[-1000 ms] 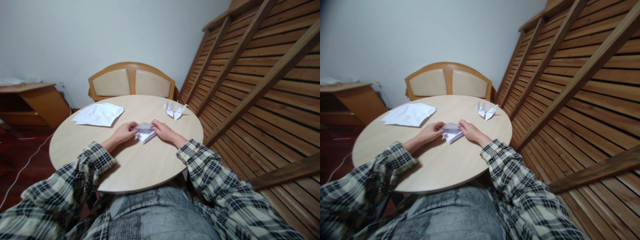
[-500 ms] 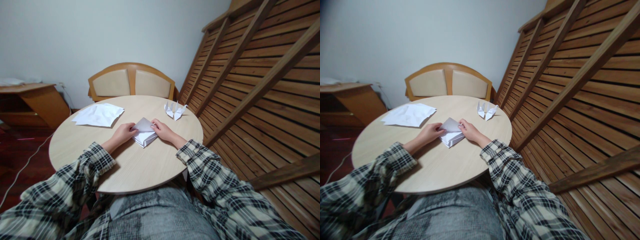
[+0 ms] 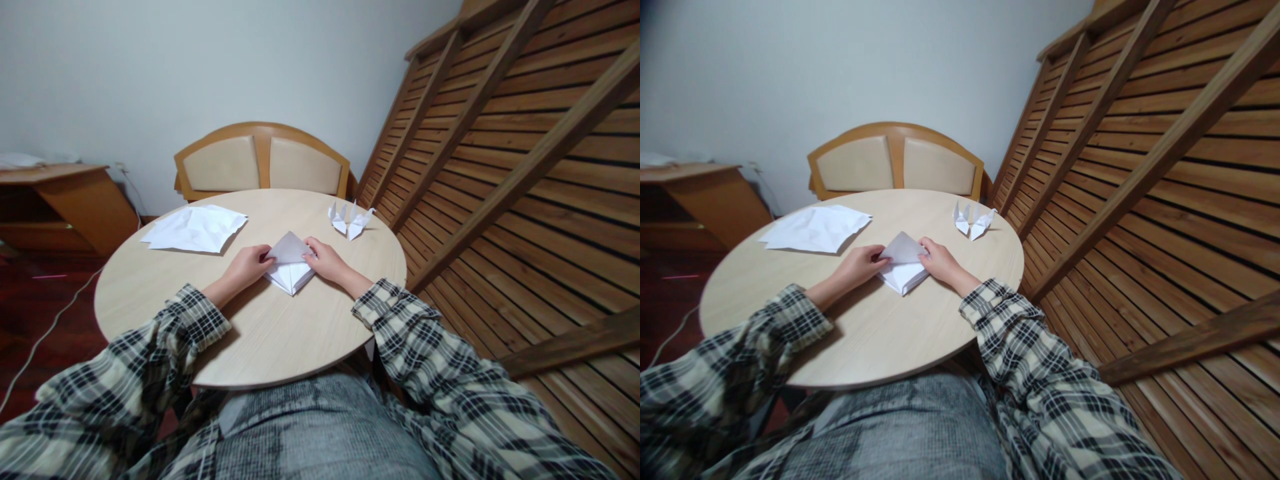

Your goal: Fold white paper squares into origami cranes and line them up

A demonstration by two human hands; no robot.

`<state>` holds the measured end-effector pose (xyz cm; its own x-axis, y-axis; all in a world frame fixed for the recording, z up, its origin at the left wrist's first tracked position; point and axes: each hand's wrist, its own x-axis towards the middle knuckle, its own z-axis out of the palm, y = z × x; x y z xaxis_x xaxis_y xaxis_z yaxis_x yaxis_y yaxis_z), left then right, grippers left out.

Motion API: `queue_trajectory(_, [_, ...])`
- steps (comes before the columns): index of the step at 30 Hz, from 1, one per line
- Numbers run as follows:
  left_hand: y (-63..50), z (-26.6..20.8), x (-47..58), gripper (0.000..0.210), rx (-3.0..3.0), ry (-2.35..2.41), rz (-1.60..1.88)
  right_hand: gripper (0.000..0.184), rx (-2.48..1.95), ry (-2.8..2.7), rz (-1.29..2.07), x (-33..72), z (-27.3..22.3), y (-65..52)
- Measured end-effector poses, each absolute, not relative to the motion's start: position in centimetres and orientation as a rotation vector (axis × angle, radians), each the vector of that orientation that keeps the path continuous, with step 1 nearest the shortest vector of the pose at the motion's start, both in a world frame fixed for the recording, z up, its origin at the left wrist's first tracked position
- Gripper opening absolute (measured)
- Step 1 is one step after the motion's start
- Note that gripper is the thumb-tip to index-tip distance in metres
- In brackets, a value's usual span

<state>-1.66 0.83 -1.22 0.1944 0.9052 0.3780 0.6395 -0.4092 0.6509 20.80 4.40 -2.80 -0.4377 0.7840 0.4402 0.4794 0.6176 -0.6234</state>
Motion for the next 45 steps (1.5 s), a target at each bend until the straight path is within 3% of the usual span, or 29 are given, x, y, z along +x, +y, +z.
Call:
queue_trajectory(5, [1.0, -1.3, -1.7, 0.016, 2.171, 1.479, 1.028, 0.023, -1.047, -2.106, 0.508, 20.8, -2.9, 4.7])
queue_trajectory(18, [1.2, -1.6, -1.4, 0.013, 2.184, 1.492, 1.038, 0.022, -1.094, -2.123, 0.392, 20.4, -3.1, 5.1])
queue_trajectory(24, [1.3, -1.3, -1.7, 0.016, 2.037, 1.282, 1.015, 0.028, -1.124, -2.055, 0.516, 20.5, -3.1, 4.9])
queue_trajectory(31, [1.9, -2.4, -1.6, 0.038, 1.441, 0.935, 1.057, 0.037, -1.149, -1.96, 0.607, 20.6, -2.9, 4.9])
queue_trajectory(38, [2.5, -3.3, -2.1, 0.025, 1.286, 0.797, 1.035, 0.036, -1.116, -1.865, 0.689, 20.5, -3.7, 5.8])
queue_trajectory(45, [1.8, -2.9, -1.6, 0.029, 1.343, 0.822, 1.061, 0.04, -1.089, -1.826, 0.752, 20.6, -3.8, 6.1])
